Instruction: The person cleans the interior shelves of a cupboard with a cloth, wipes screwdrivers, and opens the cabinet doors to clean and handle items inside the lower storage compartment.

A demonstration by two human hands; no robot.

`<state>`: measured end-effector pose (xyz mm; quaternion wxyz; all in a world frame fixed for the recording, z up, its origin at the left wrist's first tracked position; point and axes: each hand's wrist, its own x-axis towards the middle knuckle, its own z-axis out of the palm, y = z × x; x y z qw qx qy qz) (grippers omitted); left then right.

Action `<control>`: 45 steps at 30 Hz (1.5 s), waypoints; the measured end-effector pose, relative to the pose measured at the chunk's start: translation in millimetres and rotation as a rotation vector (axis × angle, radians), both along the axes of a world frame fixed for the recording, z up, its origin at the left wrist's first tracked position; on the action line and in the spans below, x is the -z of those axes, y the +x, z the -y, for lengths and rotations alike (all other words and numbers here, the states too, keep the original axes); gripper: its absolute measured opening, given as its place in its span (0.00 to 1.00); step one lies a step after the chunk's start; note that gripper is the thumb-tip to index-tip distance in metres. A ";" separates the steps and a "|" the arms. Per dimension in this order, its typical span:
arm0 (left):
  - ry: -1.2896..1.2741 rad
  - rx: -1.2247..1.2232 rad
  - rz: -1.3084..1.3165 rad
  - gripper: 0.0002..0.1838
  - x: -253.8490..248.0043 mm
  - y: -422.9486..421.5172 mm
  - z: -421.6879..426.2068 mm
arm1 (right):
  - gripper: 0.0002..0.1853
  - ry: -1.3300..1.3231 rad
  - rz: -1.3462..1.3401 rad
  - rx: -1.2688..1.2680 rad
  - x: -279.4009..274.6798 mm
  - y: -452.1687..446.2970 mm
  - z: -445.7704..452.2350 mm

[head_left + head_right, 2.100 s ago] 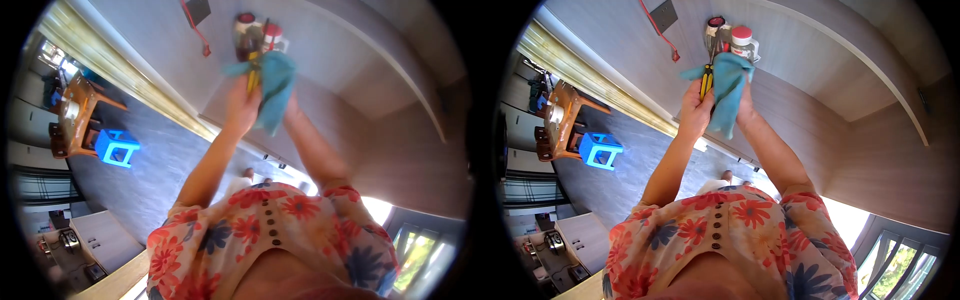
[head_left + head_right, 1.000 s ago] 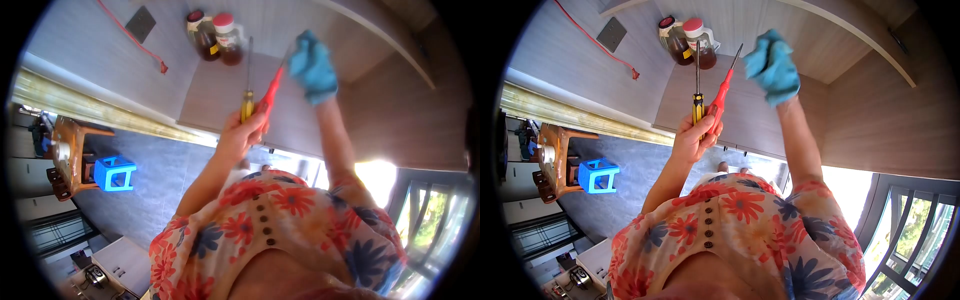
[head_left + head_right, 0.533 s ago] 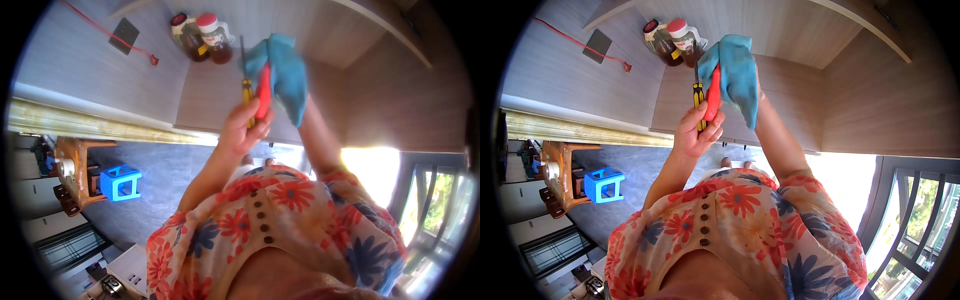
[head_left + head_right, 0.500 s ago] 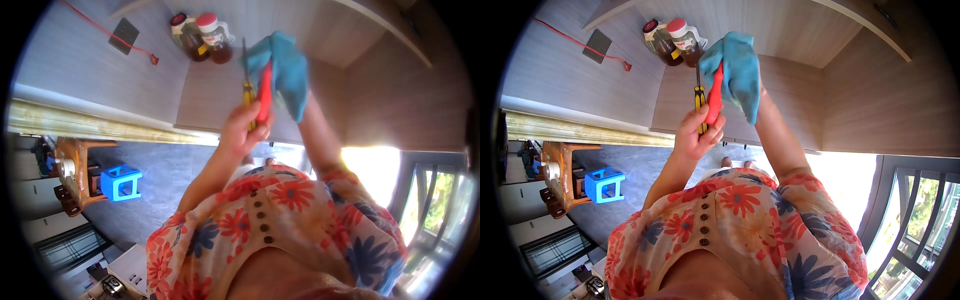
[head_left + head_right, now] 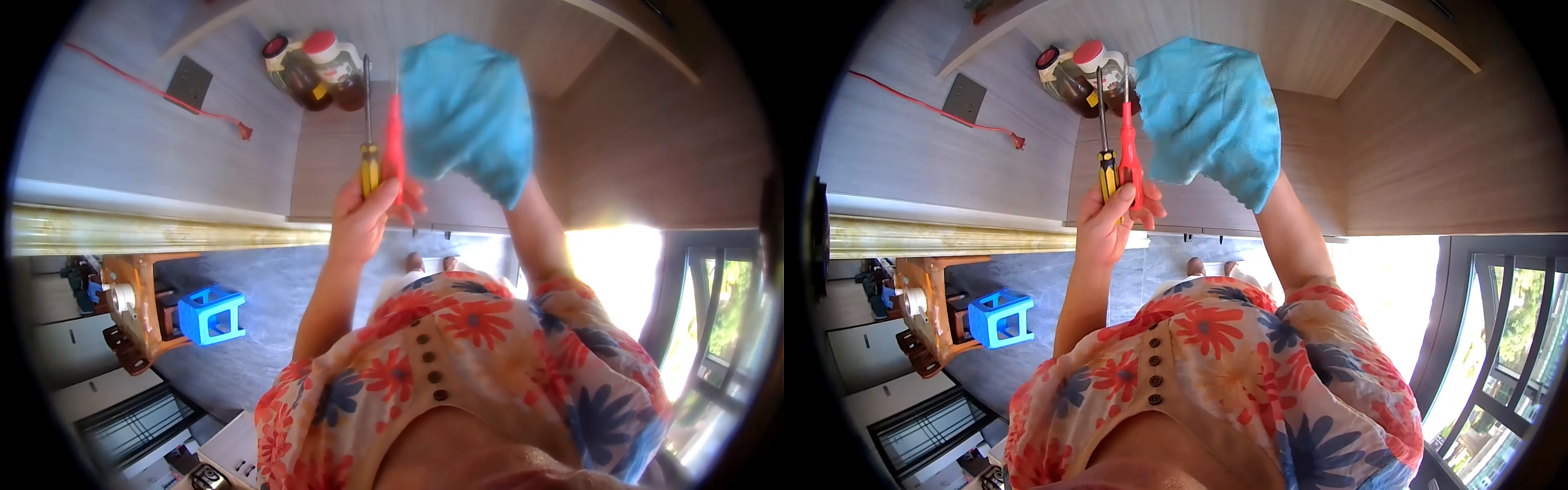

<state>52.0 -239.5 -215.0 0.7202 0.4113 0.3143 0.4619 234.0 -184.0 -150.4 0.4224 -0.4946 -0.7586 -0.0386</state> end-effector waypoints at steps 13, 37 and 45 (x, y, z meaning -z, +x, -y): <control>0.772 -0.437 -1.371 0.32 13.9 32.7 -39.5 | 0.06 -0.261 -0.916 -0.217 90.7 -44.2 -4.7; 0.125 -0.011 -0.181 0.08 11.2 22.2 -34.5 | 0.17 -0.748 -1.580 -0.455 94.2 -36.3 -22.0; 0.242 -0.082 -0.385 0.09 7.5 15.9 -5.7 | 0.14 -0.587 -1.388 -0.815 157.0 54.3 -131.9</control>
